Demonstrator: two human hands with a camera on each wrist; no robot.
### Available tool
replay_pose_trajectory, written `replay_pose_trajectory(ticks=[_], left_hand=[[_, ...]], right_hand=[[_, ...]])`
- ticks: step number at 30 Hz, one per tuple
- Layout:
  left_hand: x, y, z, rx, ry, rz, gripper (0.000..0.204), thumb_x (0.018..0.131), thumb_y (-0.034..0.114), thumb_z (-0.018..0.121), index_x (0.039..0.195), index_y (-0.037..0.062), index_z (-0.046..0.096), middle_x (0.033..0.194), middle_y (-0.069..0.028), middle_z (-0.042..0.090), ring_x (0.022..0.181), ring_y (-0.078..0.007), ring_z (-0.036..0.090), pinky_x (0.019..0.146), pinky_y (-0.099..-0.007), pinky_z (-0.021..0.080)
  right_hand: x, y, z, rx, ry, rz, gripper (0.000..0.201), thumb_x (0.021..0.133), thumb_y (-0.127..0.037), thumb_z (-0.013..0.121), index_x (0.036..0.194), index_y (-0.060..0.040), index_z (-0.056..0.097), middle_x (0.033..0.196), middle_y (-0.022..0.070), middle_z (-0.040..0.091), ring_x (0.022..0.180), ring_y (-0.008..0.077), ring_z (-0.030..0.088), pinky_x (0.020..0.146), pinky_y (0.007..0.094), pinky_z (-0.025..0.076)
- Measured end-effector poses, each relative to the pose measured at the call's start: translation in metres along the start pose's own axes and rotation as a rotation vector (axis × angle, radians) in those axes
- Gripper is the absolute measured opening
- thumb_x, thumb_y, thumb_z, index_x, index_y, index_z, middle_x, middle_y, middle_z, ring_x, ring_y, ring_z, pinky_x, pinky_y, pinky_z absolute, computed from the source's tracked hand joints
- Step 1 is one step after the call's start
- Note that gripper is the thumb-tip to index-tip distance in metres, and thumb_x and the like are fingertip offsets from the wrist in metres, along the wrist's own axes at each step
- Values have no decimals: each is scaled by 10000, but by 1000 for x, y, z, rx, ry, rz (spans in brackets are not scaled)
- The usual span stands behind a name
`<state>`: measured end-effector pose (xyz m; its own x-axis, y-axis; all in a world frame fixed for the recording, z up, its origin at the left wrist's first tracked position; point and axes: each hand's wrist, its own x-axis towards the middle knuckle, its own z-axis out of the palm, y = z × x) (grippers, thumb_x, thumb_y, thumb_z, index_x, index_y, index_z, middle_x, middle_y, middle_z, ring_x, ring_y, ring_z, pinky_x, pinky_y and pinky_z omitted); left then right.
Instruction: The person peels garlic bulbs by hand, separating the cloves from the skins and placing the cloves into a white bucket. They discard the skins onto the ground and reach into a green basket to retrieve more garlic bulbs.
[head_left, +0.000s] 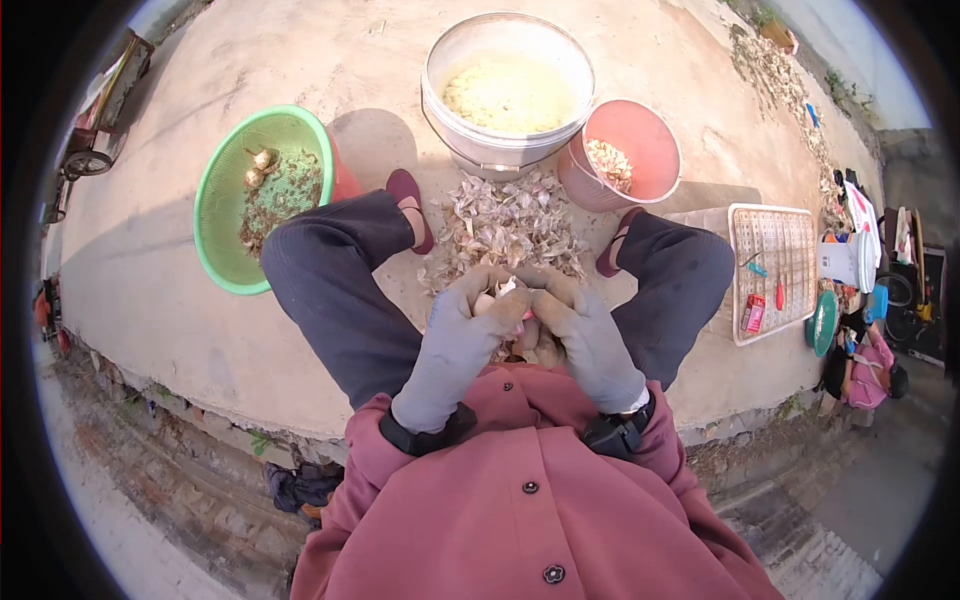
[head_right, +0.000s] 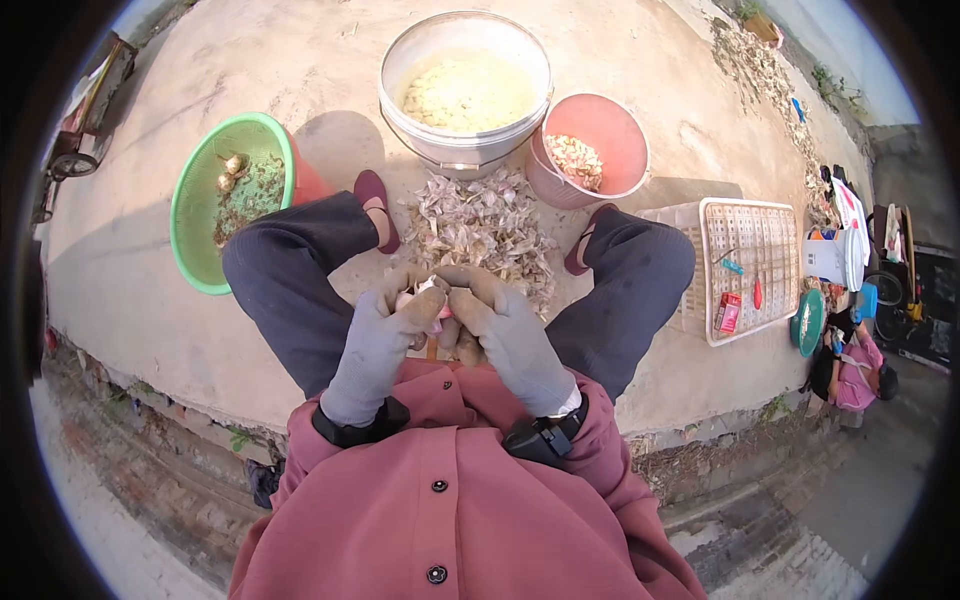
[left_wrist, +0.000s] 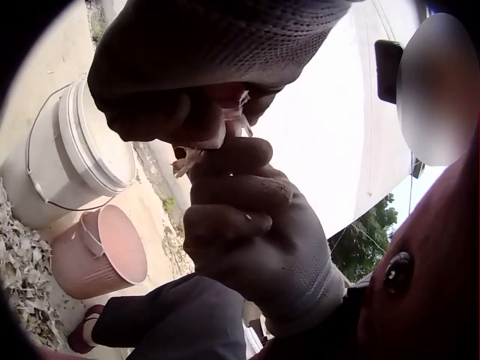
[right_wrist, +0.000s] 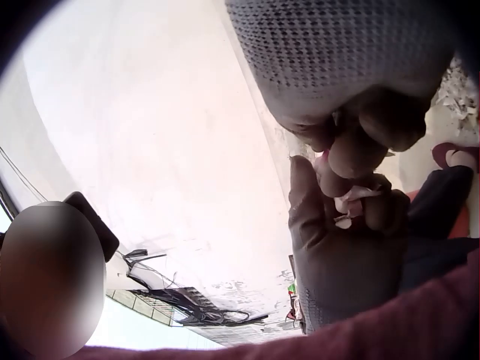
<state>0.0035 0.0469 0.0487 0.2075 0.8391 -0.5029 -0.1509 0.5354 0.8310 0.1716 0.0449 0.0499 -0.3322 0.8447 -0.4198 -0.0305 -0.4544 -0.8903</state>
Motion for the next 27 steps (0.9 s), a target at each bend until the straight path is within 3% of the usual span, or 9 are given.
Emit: replay_pose_trajectory(ticks=[2,5,10,13,15,18,22,24,27], left_hand=[[-6,-10,-4,19,-6,-60,248,974,270,635,1054,36,644,774,41,587,646,-12,489,550,-183,372],[0,-15,-3,-82,2,8,251,1009,291,581,1039,51,646,783,36,583,666,-8,474,565,-179,346],[0,-7,-2,-114,35,33,278,1030,311,549,1044,51,646,791,35,585,676,-10,470,579,-177,344],[4,-6,1,-138,37,127,227,1013,259,562,1046,50,647,791,33,587,680,-7,472,577,-179,354],[3,0,-2,63,69,-12,174,983,191,572,1048,48,645,812,25,609,661,-9,489,566,-180,364],[7,0,-3,117,93,3,153,955,147,574,1046,44,640,815,25,614,636,-22,509,566,-181,387],[8,-11,8,-66,86,-18,155,963,161,579,1034,37,638,821,17,613,618,-36,521,574,-185,414],[11,-21,20,-264,246,-24,178,970,152,596,1059,-1,614,834,-43,643,658,-52,563,566,-215,496],[8,-32,21,-309,270,-11,194,998,200,578,1075,22,587,815,-34,612,560,-63,518,454,-211,438]], right_hand=[[-4,2,5,107,67,139,374,1032,-283,520,1234,26,579,739,6,595,558,47,482,502,196,375],[3,8,4,103,205,96,211,1018,-234,558,1044,-28,589,730,-3,582,550,36,468,498,197,372],[0,-3,-2,42,179,116,171,1007,-183,574,1064,-25,607,777,4,613,585,38,503,511,211,390],[1,7,-7,-72,101,-42,197,970,-141,603,1110,-4,611,830,69,659,636,123,601,564,261,460],[-3,7,-6,-493,174,-219,281,917,-103,631,1179,-5,609,904,140,681,735,231,676,645,326,517],[-12,1,0,-649,179,-345,327,891,-90,633,1211,-26,610,955,173,681,817,300,695,708,361,539],[-17,4,7,-452,123,-179,376,914,-66,582,1286,-15,553,1020,194,680,812,269,703,726,354,543],[-12,9,3,-438,135,-170,366,936,-55,535,1297,4,535,1003,173,674,797,225,700,710,339,544],[-6,23,10,91,181,49,332,988,-47,446,1304,25,521,995,99,657,784,130,650,704,278,543]])
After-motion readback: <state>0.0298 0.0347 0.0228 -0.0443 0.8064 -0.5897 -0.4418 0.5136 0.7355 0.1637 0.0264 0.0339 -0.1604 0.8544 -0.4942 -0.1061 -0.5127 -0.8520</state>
